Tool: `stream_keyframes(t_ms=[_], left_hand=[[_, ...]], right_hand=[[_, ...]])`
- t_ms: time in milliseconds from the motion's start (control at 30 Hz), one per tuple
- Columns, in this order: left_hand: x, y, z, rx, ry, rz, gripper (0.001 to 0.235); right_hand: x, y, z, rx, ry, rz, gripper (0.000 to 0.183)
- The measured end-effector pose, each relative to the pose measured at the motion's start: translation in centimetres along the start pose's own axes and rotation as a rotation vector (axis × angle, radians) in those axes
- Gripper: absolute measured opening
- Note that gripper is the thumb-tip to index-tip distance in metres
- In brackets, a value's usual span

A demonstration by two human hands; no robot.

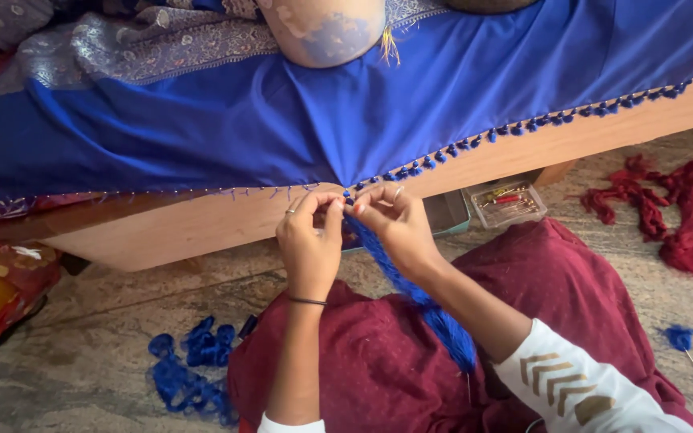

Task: Creating and attaching decorative thread tassels to the edge of a blue fabric.

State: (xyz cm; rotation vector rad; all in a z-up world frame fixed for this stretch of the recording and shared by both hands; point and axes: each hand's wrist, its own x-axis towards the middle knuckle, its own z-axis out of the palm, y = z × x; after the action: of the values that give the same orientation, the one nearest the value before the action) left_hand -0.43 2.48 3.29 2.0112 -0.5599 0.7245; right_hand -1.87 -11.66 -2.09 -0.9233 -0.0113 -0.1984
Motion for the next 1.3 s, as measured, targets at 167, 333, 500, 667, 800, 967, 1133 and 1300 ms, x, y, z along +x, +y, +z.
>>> stream_keyframes(t_ms=[167,333,500,667,800,967,1133,1300], left_hand=[[0.1,-1.6,0.3,-0.409,-0.163,-0.461,0.014],[0.0,0.7,-0.4,-0.188,-0.076,-0.249,0.011],[-0.8,1.8,-0.2,0.158,0.099,0.130,0.006],[-0.1,2.0,-0.4,0.345,0.042,0.258,0.005],[0.7,0.7,-0.4,0.019,-0.043,-0.010,0.006],[1.0,-2.2,-0.1,-0.422,-0.239,-0.432,0.011],[0.8,-1.0,0.4,-0.128,-0.100,-0.261,0.009],[-0.1,-0.4,1.3,0.122,-0.013,-0.081,0.010]], right_hand=[[-0.5,-0.3,0.9,-0.282,-0.071,-0.222,0.004],[-0.3,-1.8,2.0,-0.385,0.065,-0.166,0.007],[-0.6,-1.8,2.2,-0.715,0.059,-0.484,0.013],[-0.3,-1.9,2.2,-0.725,0.023,-0.532,0.013],[-0.9,-2.6,2.9,-0.534,0.011,-0.458,0.019],[-0.6,-1.5,1.8,-0.745,0.031,-0.571,0.005],[-0.2,-0.4,1.1,-0.438,-0.030,-0.420,0.003],[0.4,-0.2,0.5,-0.352,0.034,-0.188,0.002]])
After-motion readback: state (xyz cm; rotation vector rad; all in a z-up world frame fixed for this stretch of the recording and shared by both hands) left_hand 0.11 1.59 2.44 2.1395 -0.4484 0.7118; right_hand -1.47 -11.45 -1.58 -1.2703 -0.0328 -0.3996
